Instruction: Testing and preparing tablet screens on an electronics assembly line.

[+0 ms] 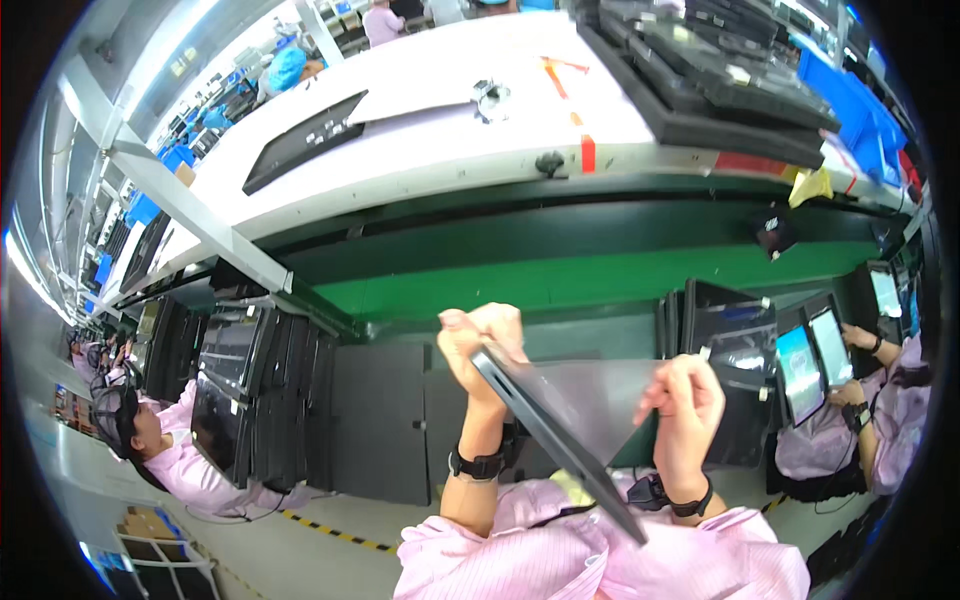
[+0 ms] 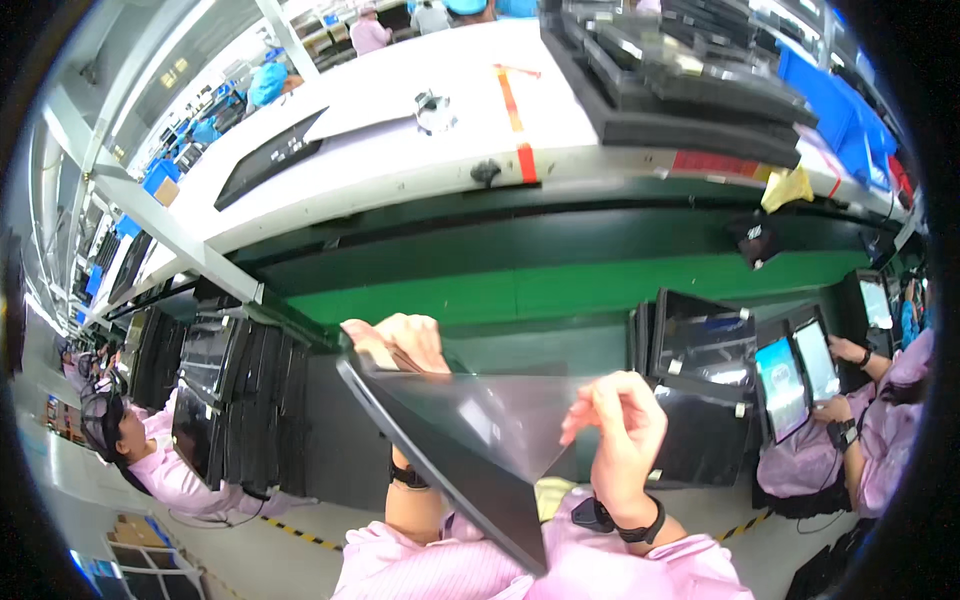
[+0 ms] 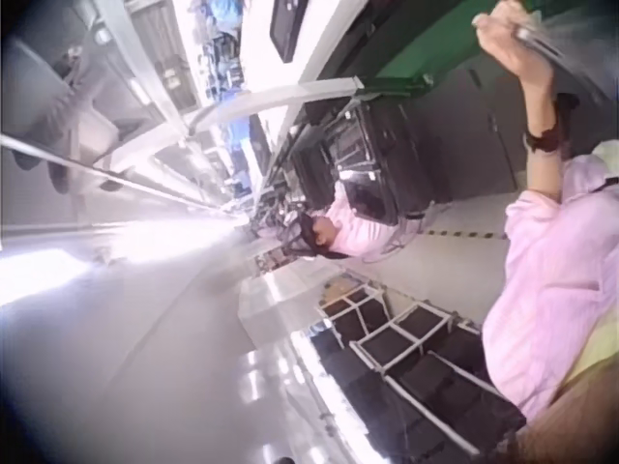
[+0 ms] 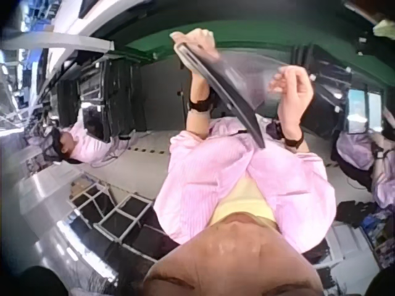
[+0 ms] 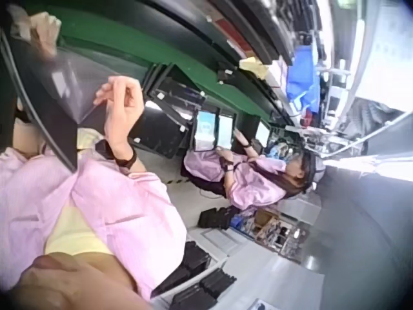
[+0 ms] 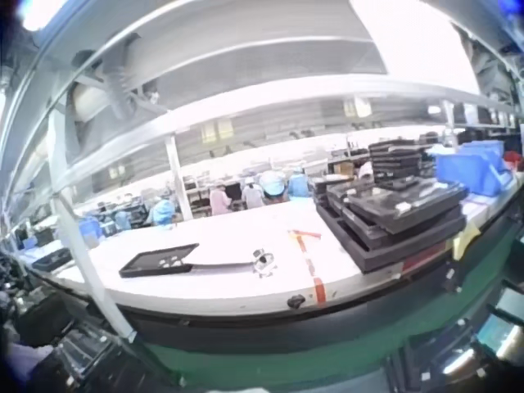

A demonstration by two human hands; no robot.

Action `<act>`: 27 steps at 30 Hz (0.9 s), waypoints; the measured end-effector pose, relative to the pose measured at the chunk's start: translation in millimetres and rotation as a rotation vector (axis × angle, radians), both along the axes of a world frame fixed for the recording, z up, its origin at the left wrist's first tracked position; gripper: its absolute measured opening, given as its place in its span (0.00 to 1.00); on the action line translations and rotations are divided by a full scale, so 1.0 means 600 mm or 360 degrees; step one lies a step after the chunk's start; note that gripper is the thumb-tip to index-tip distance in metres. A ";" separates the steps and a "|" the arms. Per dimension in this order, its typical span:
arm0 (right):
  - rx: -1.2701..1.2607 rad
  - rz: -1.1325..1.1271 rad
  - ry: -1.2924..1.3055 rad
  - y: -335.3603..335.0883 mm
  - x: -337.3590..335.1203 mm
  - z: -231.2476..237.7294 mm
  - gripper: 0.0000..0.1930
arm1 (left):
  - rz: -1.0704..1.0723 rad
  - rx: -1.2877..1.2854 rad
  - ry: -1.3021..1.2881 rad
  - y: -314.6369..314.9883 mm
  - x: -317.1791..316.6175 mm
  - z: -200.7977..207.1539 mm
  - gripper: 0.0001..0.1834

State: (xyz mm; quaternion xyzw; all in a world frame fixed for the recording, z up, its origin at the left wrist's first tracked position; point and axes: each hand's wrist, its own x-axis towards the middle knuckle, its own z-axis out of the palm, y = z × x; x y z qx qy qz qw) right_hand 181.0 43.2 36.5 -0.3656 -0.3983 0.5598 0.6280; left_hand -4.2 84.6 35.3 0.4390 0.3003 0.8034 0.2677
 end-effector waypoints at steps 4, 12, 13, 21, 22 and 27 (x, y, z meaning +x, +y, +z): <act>0.0077 -0.0147 0.0118 0.022 0.025 -0.017 0.07 | -0.0370 -0.0020 -0.0104 0.046 0.058 0.022 0.37; 0.0255 -0.0321 0.0205 0.002 0.041 0.013 0.09 | -0.0706 -0.0051 -0.0295 0.095 0.077 0.012 0.33; 0.0294 -0.0357 0.0217 0.003 0.042 0.012 0.09 | -0.0696 -0.0024 -0.0296 0.099 0.079 0.011 0.33; 0.0736 -0.0474 -0.0011 -0.027 0.046 0.030 0.12 | -0.0547 0.0120 -0.0231 0.087 0.056 0.029 0.32; 0.1092 -0.0274 -0.0190 -0.026 0.059 0.026 0.10 | -0.0664 0.0180 -0.0256 0.092 0.045 0.016 0.32; 0.1966 0.0313 -0.0698 -0.020 0.033 0.045 0.21 | -0.0483 0.0256 -0.0463 0.079 0.014 -0.017 0.29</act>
